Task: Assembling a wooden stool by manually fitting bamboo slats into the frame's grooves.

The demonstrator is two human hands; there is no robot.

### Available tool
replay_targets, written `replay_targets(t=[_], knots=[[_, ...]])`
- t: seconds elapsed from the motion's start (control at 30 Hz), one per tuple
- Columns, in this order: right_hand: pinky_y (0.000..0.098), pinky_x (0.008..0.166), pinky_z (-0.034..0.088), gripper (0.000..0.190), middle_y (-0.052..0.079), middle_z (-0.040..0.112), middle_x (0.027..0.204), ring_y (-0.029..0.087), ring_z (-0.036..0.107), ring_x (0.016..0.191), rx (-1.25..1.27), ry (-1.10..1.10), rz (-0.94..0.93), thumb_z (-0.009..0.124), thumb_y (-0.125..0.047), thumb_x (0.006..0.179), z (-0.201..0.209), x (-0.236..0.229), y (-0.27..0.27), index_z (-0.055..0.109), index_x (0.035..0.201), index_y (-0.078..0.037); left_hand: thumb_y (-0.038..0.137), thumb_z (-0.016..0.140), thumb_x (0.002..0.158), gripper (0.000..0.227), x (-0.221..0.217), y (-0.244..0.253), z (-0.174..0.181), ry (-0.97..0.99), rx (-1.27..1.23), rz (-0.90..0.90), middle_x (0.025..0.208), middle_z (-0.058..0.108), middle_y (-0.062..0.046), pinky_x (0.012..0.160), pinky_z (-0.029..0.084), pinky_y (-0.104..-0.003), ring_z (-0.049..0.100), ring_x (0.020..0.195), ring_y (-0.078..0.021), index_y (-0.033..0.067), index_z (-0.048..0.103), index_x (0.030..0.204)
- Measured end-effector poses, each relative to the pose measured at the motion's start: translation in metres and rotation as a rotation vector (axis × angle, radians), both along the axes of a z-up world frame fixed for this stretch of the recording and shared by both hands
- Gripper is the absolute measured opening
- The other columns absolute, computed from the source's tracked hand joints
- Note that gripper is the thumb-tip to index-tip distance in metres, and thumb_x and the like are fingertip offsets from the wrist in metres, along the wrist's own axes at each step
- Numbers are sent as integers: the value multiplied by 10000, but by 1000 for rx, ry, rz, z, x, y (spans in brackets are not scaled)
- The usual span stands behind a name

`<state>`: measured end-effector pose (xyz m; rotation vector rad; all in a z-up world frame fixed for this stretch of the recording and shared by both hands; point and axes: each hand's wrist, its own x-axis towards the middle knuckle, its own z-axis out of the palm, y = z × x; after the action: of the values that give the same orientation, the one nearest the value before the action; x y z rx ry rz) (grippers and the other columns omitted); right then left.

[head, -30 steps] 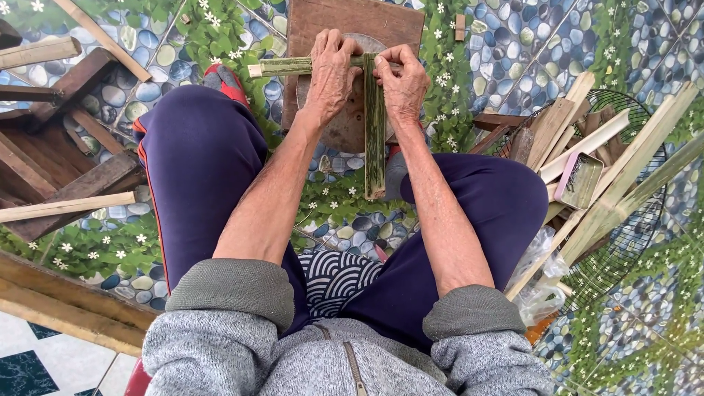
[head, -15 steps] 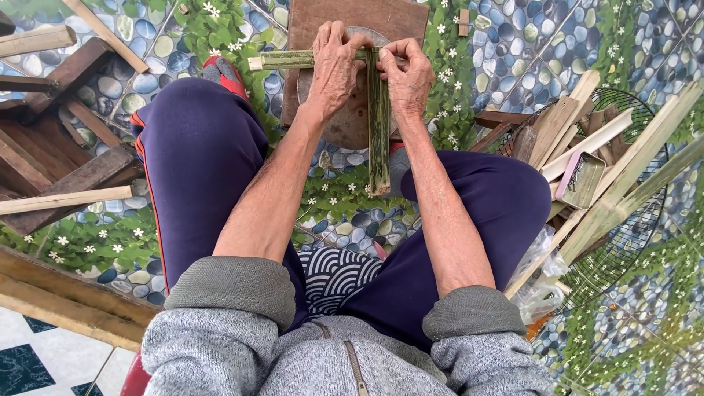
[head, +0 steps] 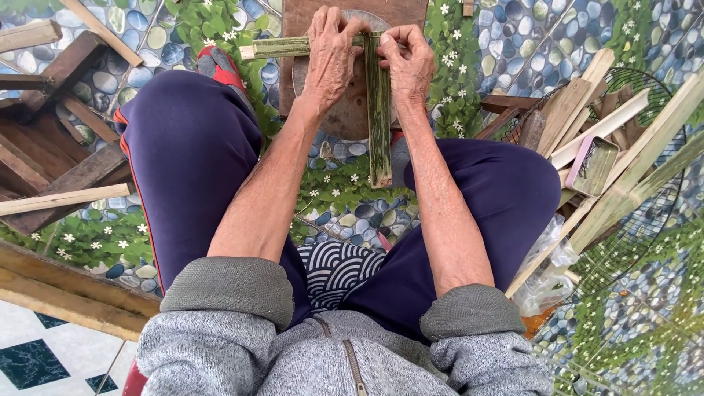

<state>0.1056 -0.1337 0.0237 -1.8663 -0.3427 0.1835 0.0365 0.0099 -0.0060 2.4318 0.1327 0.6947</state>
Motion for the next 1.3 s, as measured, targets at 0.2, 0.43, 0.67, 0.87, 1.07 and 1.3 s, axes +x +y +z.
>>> replay_targets(t=[0.2,0.43,0.67,0.87,1.07,1.3], knots=[[293,672,549,70,-83,685,822,81,627,747,-263,-97,-170,681,-279,889,-17,-30,-16,639,868,-227,-23,792,780,418,0,0,3,21,-30,5,963,379,-73,840,413,-421,414,931,-280,165,608,1104],[441,935,427,81,46,607,983,272,559,1062,-478,-191,-104,745,-239,814,-23,-55,-18,666,816,-221,14,872,761,484,1,2,-15,41,-39,11,1086,476,-118,864,402,-445,459,1054,-326,98,511,1071],[375,692,511,107,-8,597,895,164,583,749,-367,-195,-201,704,-139,776,-14,-58,-5,619,772,-204,-17,824,716,450,1,5,-9,30,-126,-25,1011,450,-99,847,384,-419,439,980,-312,85,485,993],[358,711,510,72,-41,641,828,165,602,765,-304,-110,-124,597,-218,892,-30,-51,3,555,850,-179,-14,806,714,443,2,7,-10,24,-109,-29,1002,431,-101,823,375,-419,422,960,-308,84,476,994],[358,719,444,52,6,560,866,181,506,780,-192,-161,58,510,-164,931,-25,-30,-7,505,886,-137,-37,821,766,444,1,6,-11,28,-116,-32,1020,418,-111,814,366,-425,408,964,-314,82,474,1016],[379,662,425,38,-10,557,819,185,503,721,-308,-118,97,551,-133,854,-13,-30,-5,516,843,-144,-19,833,740,452,3,5,-14,43,-115,-14,1013,436,-102,821,382,-430,423,974,-315,90,482,1002]])
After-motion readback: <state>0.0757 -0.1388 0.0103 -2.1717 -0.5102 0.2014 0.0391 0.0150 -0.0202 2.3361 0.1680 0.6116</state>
